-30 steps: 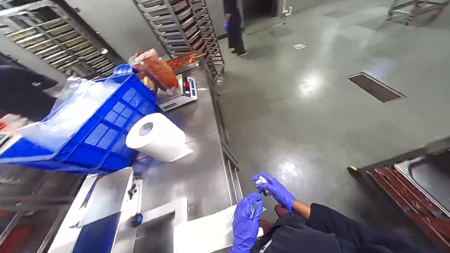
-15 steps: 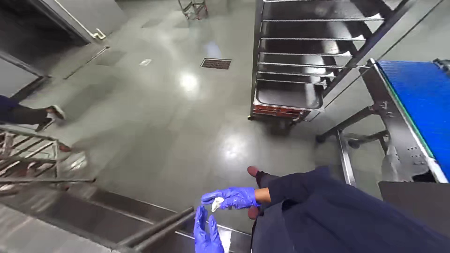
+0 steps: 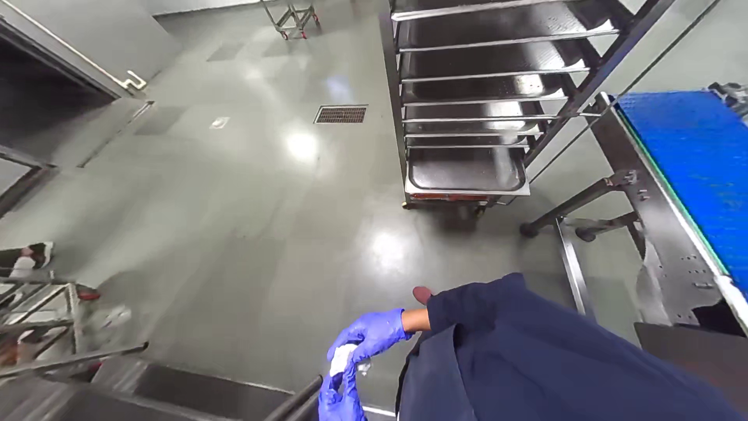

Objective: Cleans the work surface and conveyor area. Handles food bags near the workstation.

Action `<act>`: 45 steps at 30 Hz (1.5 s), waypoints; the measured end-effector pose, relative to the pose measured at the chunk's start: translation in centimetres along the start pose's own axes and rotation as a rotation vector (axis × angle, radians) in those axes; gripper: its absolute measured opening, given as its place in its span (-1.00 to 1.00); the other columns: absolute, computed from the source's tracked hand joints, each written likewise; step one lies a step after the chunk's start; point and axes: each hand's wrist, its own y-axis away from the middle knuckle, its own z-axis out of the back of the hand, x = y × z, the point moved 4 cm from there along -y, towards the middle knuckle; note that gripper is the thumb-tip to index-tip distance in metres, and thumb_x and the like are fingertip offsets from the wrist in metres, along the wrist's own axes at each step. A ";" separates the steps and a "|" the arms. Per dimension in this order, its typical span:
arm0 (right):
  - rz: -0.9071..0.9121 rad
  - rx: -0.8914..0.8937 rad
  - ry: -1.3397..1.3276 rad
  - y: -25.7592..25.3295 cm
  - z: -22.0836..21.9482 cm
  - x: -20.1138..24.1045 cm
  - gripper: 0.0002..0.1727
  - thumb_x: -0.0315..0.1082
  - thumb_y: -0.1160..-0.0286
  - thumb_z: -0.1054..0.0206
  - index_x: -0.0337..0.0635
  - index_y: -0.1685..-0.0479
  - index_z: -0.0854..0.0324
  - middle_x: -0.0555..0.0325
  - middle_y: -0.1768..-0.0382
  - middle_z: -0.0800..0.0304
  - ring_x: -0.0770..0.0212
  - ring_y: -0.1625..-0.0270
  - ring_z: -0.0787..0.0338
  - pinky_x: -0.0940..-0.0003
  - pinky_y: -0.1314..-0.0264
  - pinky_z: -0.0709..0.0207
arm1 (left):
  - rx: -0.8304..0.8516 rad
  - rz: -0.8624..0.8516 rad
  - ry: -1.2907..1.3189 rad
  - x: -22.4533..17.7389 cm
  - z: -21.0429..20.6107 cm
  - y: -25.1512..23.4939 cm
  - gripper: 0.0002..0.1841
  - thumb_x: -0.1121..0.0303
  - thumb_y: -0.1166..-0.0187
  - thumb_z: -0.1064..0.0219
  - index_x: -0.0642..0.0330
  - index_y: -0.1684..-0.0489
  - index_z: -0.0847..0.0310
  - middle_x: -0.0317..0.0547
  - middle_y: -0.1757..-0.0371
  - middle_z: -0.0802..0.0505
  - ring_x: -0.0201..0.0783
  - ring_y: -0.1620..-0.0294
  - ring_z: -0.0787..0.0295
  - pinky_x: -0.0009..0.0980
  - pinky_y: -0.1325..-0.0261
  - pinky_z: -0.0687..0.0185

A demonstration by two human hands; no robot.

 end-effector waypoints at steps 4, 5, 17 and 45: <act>-0.069 -0.069 0.040 0.4 5.3 -0.5 -0.57 -0.45 -0.46 -0.49 -0.39 -0.31 -0.67 -0.23 -0.10 -0.81 0.04 -0.12 -0.80 0.04 -0.33 -0.59 | 0.205 0.006 -0.222 -2.6 -3.4 -2.9 -0.65 0.41 -0.59 -0.37 0.69 -0.04 -0.64 0.42 -0.06 -0.80 0.06 -0.15 -0.75 -0.06 -0.39 -0.56; -0.079 -0.079 0.040 0.5 6.5 -0.7 -0.58 -0.47 -0.44 -0.50 -0.39 -0.29 -0.68 -0.22 -0.09 -0.82 0.05 -0.11 -0.80 0.06 -0.32 -0.60 | 0.209 -0.060 -0.232 -2.4 -4.3 -3.5 -0.64 0.39 -0.60 -0.35 0.67 -0.04 -0.66 0.43 -0.04 -0.80 0.11 -0.13 -0.76 -0.01 -0.38 -0.58; -0.221 0.145 -0.058 -5.1 8.6 -3.2 -0.59 -0.53 -0.27 -0.47 -0.29 -0.18 -0.69 0.12 0.10 -0.80 0.37 0.13 -0.74 0.37 -0.01 -0.66 | 0.118 0.053 -0.383 -3.4 -5.3 -5.9 -0.64 0.24 -0.55 -0.35 0.47 0.12 -0.83 0.32 0.02 -0.89 0.28 -0.19 -0.80 0.19 -0.47 -0.51; -0.221 1.376 0.461 -25.6 -28.1 -4.2 -0.93 -0.37 -0.42 -0.36 -0.16 0.28 -0.62 0.29 0.44 -0.64 0.43 0.36 -0.63 0.37 0.19 -0.57 | -0.809 0.916 0.334 13.0 17.1 4.9 -0.58 0.17 -0.74 -0.10 0.36 -0.09 -0.75 0.24 -0.05 -0.84 0.13 -0.19 -0.77 0.17 -0.36 -0.55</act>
